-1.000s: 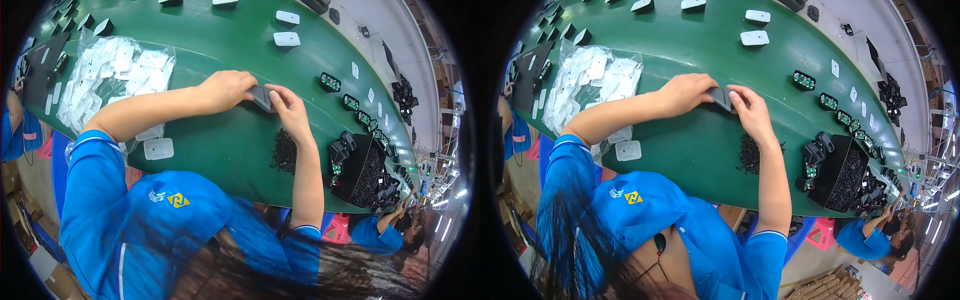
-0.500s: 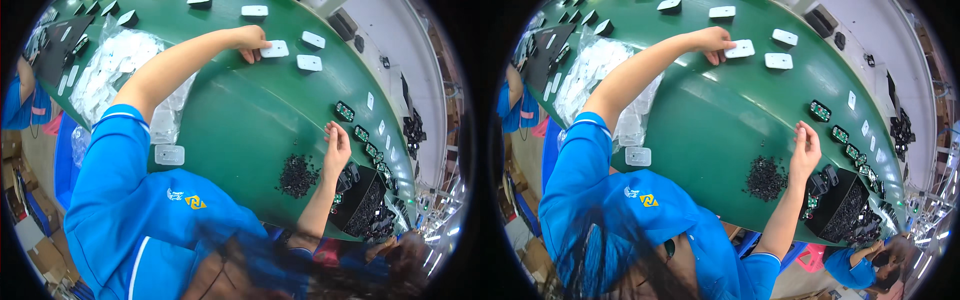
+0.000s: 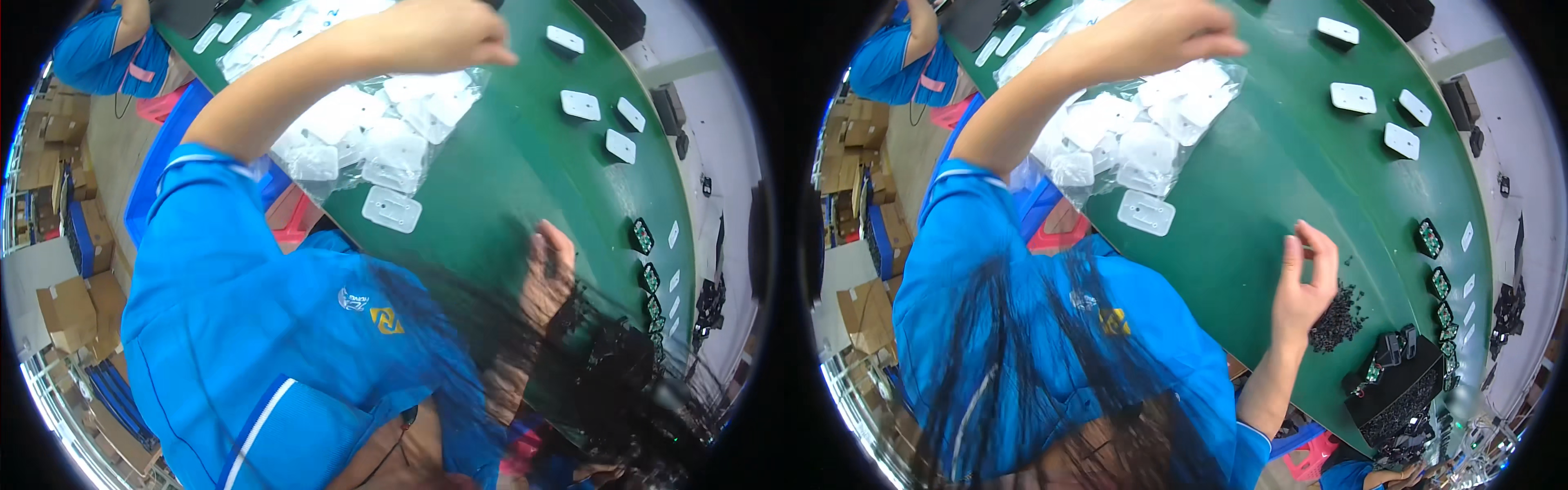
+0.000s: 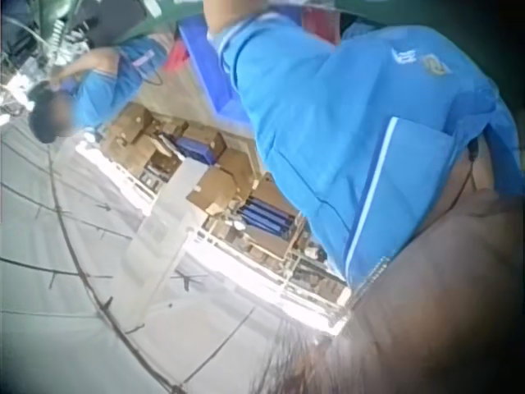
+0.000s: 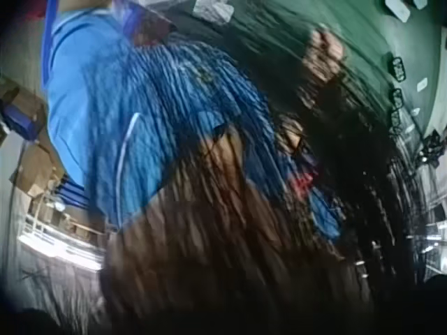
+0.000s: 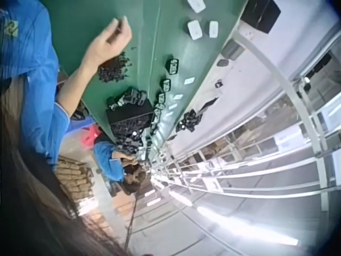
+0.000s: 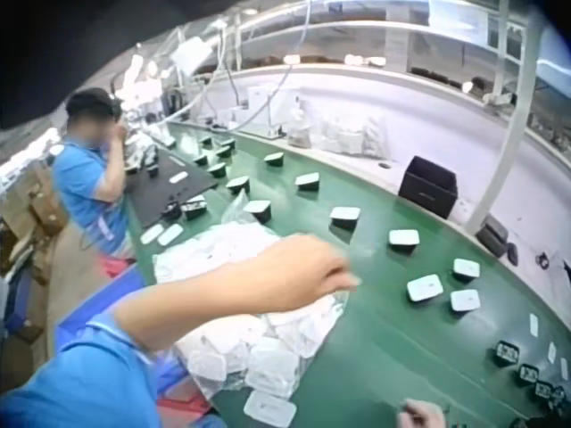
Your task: The person assembles small electronic devices by inserting circuit boards into white plastic casings. They pick up a casing, place a circuit board inside, and then use a black handheld tool to press the components together. The person repeats this process for multiple units on a green workbench.
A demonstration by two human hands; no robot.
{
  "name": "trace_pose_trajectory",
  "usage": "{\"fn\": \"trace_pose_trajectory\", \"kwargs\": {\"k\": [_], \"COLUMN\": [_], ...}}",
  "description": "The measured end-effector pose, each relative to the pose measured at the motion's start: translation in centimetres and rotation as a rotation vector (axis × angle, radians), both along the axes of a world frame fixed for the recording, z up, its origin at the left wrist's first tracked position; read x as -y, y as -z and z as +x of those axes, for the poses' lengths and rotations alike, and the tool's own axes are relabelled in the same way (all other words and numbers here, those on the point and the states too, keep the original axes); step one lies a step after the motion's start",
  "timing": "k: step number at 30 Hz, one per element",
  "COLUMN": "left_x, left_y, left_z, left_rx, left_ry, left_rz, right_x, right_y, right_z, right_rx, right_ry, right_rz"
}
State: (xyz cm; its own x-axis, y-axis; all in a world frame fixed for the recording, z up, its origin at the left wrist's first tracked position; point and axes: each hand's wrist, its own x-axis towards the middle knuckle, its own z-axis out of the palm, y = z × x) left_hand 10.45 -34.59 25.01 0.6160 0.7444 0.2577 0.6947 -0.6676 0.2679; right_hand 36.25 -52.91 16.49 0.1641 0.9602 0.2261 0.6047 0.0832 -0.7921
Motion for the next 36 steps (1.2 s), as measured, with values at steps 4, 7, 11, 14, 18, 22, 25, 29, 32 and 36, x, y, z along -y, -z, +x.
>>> {"fn": "trace_pose_trajectory", "kwargs": {"k": [4, 7, 11, 14, 18, 22, 25, 29, 32, 36], "left_x": [10.1, 15.3, 17.9, 17.2, 13.9, 12.3, 8.8, 6.1, 4.9, 2.7], "left_y": [3.9, 6.7, 11.0, 12.3, 13.1, 10.7, 10.2, 11.7, 11.3, 8.7], "left_z": [-6.1, -8.2, -10.3, -10.3, -9.9, -10.9, -14.1, -18.4, -18.7, -20.9], "left_rx": [-0.004, 0.102, 0.136, 0.134, 0.154, 0.460, 0.269, 0.050, 0.240, 1.270], "left_ry": [-0.139, -0.218, -0.268, -0.244, -0.132, -0.112, -0.491, -0.679, -0.792, -0.649], "left_rz": [-0.014, 0.003, 0.039, 0.015, 0.060, 0.088, 0.471, 0.401, 0.246, -0.017], "right_x": [0.3, 0.3, 0.0, -0.7, -2.5, -3.8, -5.2, -6.8, -8.3, -11.2], "right_y": [0.8, 1.2, 2.9, 3.2, 2.5, 1.6, 2.5, 2.9, 2.3, -2.0], "right_z": [-5.9, -8.9, -10.0, -10.0, -10.3, -12.0, -12.8, -13.8, -13.7, -14.6], "right_rx": [0.259, 0.393, 0.467, 0.475, 0.509, 0.278, 0.449, 0.478, 0.214, -0.118], "right_ry": [-0.521, -0.635, -0.537, -0.567, -0.642, -0.399, -0.393, -0.497, -0.400, -0.375], "right_rz": [0.101, 0.076, 0.173, 0.199, 0.223, 0.203, 0.175, 0.254, 0.201, 0.094]}}
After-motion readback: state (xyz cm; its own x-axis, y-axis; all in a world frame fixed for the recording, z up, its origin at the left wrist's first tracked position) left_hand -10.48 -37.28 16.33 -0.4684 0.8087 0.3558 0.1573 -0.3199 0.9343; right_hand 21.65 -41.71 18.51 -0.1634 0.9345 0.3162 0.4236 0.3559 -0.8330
